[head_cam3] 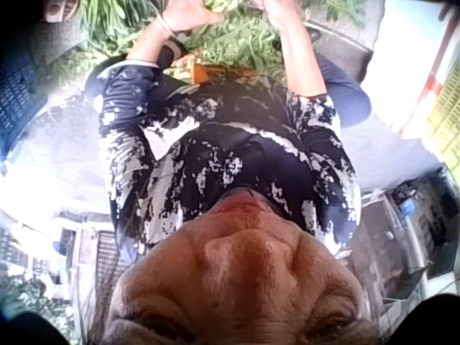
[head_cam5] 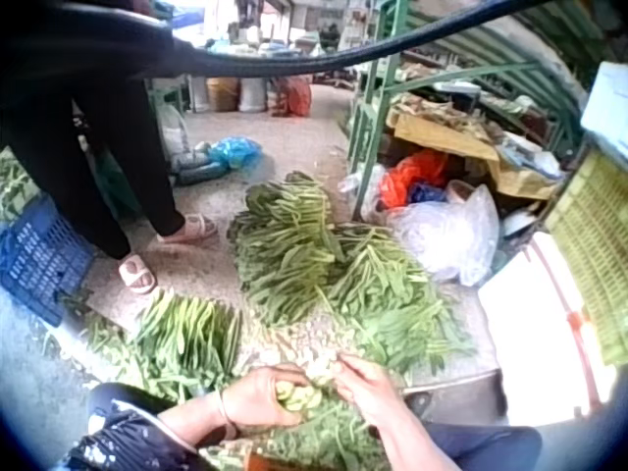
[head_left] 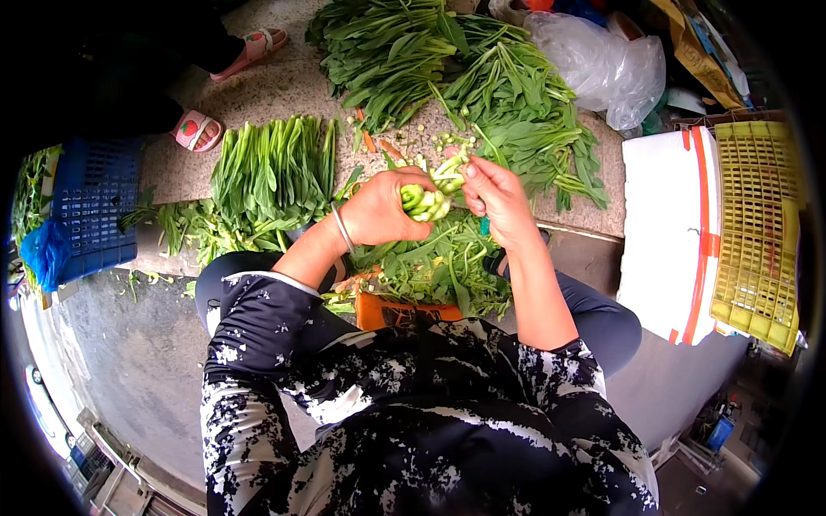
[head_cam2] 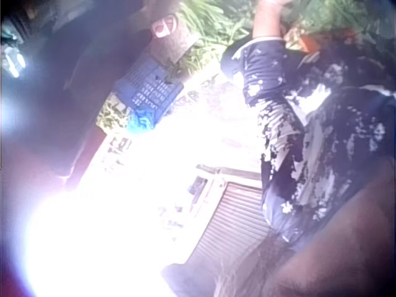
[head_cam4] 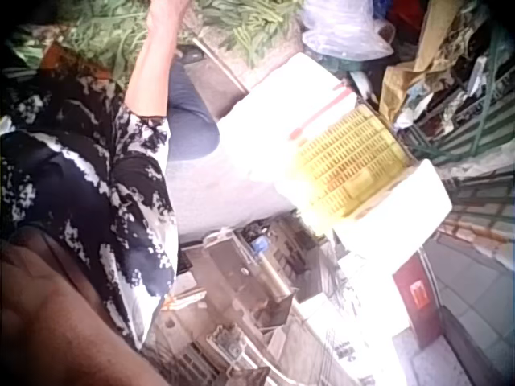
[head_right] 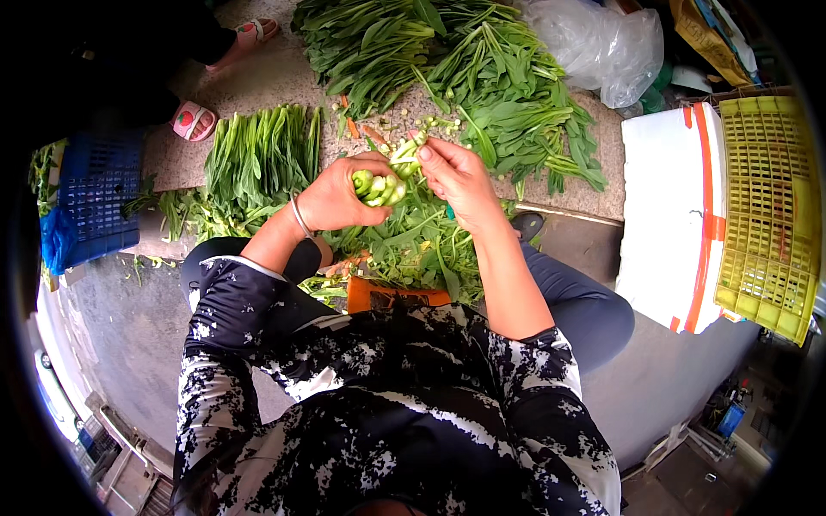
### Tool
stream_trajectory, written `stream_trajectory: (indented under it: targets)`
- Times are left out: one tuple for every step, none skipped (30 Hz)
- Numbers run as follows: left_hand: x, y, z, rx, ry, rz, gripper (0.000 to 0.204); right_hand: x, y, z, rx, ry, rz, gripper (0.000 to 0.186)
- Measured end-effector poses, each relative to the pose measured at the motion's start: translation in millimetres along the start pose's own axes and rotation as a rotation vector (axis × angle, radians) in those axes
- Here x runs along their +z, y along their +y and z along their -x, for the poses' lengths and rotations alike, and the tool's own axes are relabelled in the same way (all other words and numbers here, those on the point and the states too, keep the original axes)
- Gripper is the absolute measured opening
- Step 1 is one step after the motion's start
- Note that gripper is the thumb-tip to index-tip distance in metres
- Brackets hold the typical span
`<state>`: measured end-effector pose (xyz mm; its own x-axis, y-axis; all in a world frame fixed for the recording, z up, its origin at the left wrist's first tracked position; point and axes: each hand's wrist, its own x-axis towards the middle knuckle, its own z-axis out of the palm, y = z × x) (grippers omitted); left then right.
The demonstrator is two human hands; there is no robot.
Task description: The person is cutting bunches of green leafy vegetables into small pieces using a knife and placing them in piles on the floor.
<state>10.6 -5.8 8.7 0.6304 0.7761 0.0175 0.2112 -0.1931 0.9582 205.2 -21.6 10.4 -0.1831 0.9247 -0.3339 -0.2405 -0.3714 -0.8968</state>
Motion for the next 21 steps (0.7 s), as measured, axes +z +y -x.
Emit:
stream_trajectory:
  targets:
    - [-0.6, 0.2, -0.4, 0.005, -0.019, 0.021, 0.031, 0.7, 1.1, -1.8, 0.021, -0.022, 0.013, 0.031]
    - [-1.4, -0.2, -0.8, -0.006, -0.018, 0.035, 0.031, 2.2, 2.9, -2.7, -0.007, 0.014, 0.011, 0.028]
    - [-1.8, -2.1, -0.7, -0.018, -0.017, 0.053, 0.031, 2.5, 6.2, -3.0, -0.019, 0.027, 0.007, 0.028]
    - [-2.1, -3.6, -0.4, -0.030, -0.015, 0.070, 0.030, 2.4, 10.0, -3.3, -0.032, 0.041, 0.002, 0.029]
    - [-2.1, -4.6, 0.2, -0.028, -0.032, 0.069, 0.030, 2.0, 13.7, -3.4, -0.044, 0.055, -0.002, 0.029]
    - [-2.8, -5.0, 0.5, -0.023, -0.049, 0.067, 0.030, -0.6, 14.9, -2.9, -0.011, 0.047, -0.028, 0.030]
    - [-3.4, -5.2, 1.0, -0.018, -0.065, 0.065, 0.030, -5.7, 15.0, -1.7, 0.022, 0.039, -0.055, 0.031]
    - [-3.9, -5.3, 1.9, -0.014, -0.081, 0.063, 0.030, -9.8, 16.0, -0.8, 0.055, 0.030, -0.081, 0.032]
    - [-3.8, -5.2, 1.8, -0.026, -0.077, 0.060, 0.030, -14.1, 19.1, -0.5, 0.077, 0.063, -0.047, 0.033]
    - [-3.6, -4.9, 1.9, -0.037, -0.072, 0.057, 0.030, -17.6, 22.8, 0.2, 0.098, 0.095, -0.013, 0.034]
    - [-3.6, -4.7, 2.0, -0.049, -0.067, 0.055, 0.030, -19.9, 25.5, 1.1, 0.119, 0.126, 0.021, 0.036]
    - [-3.9, -5.9, 2.8, -0.072, -0.080, 0.077, 0.030, -16.1, 25.7, 4.2, 0.115, 0.097, -0.037, 0.039]
    - [-4.7, -7.3, 3.1, -0.095, -0.092, 0.100, 0.029, -10.4, 26.3, 6.6, 0.077, 0.091, -0.088, 0.041]
    - [-4.8, -8.4, 3.9, -0.118, -0.105, 0.123, 0.029, -2.7, 26.7, 8.5, 0.039, 0.086, -0.139, 0.042]
    - [-4.0, -7.9, 4.0, -0.139, -0.115, 0.158, 0.029, 4.2, 25.2, 10.5, -0.003, 0.085, -0.193, 0.044]
    - [-2.4, -7.3, 4.2, -0.161, -0.125, 0.193, 0.029, 8.9, 23.3, 12.2, -0.078, 0.033, -0.145, 0.047]
    - [-1.4, -6.7, 4.3, -0.182, -0.135, 0.228, 0.029, 7.4, 23.1, 11.2, -0.078, 0.014, -0.080, 0.046]
    - [-2.1, -4.8, 4.5, -0.174, -0.141, 0.241, 0.030, 4.9, 22.8, 8.1, -0.079, -0.006, -0.016, 0.045]
    - [-1.9, -5.5, 4.3, -0.182, -0.152, 0.271, 0.035, 3.8, 21.8, 5.9, -0.079, -0.026, 0.049, 0.044]
    - [-1.5, -7.6, 3.6, -0.191, -0.163, 0.300, 0.041, 3.8, 20.2, 5.4, -0.087, 0.006, 0.039, 0.039]
    - [-1.4, -10.8, 5.7, -0.204, -0.169, 0.334, 0.047, 3.8, 18.6, 6.0, -0.087, 0.019, 0.067, 0.037]
